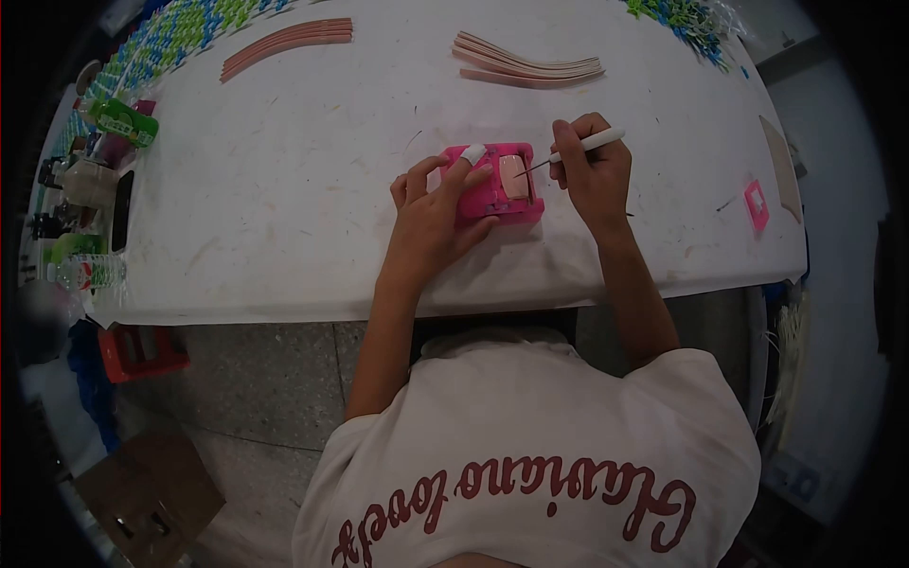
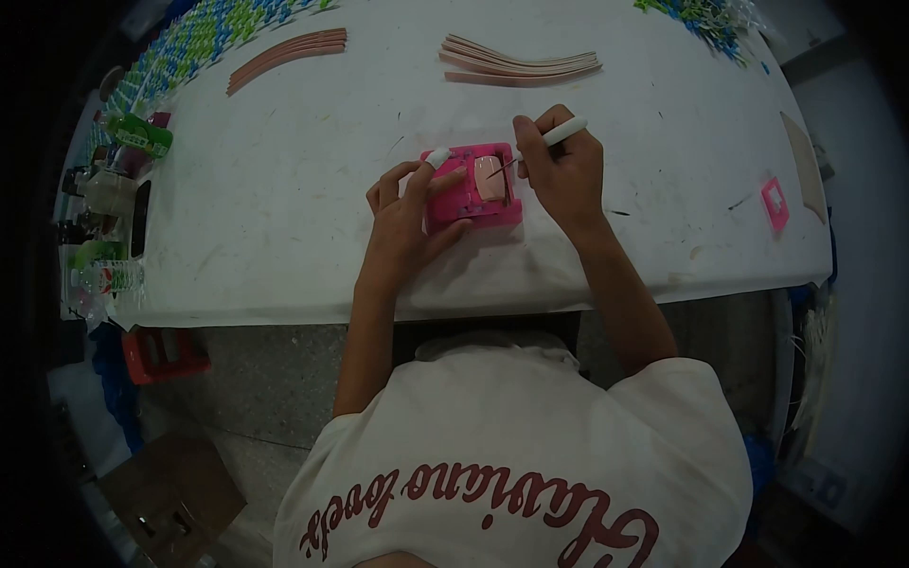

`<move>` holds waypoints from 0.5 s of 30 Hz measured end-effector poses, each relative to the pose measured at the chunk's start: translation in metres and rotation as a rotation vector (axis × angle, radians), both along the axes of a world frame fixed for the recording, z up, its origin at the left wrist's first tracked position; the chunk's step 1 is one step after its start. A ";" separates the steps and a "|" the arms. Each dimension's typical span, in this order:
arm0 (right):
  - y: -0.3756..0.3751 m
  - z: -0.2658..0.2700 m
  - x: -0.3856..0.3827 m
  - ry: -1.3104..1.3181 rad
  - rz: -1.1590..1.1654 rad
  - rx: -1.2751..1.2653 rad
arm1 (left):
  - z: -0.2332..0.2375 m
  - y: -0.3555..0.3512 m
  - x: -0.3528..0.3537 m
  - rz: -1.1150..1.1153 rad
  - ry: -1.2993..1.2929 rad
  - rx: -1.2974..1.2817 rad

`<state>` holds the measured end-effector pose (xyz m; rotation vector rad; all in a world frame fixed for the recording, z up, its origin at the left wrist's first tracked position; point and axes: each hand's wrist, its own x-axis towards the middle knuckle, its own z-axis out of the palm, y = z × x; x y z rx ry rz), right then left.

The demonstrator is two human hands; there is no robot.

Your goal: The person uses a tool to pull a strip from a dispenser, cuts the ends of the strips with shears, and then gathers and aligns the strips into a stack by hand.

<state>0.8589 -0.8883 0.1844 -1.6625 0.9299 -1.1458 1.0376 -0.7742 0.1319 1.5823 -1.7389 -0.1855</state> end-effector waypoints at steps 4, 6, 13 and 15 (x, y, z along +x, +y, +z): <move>0.002 0.002 0.003 -0.029 0.009 -0.010 | 0.001 0.000 -0.001 -0.002 0.005 -0.013; 0.002 0.003 0.003 -0.027 0.007 -0.009 | 0.001 0.000 -0.002 0.002 -0.002 -0.018; 0.001 0.000 0.000 -0.038 -0.010 0.005 | -0.006 -0.002 -0.001 0.000 0.034 -0.073; 0.001 -0.001 -0.001 -0.025 -0.006 0.006 | -0.003 -0.002 0.000 -0.002 0.021 -0.078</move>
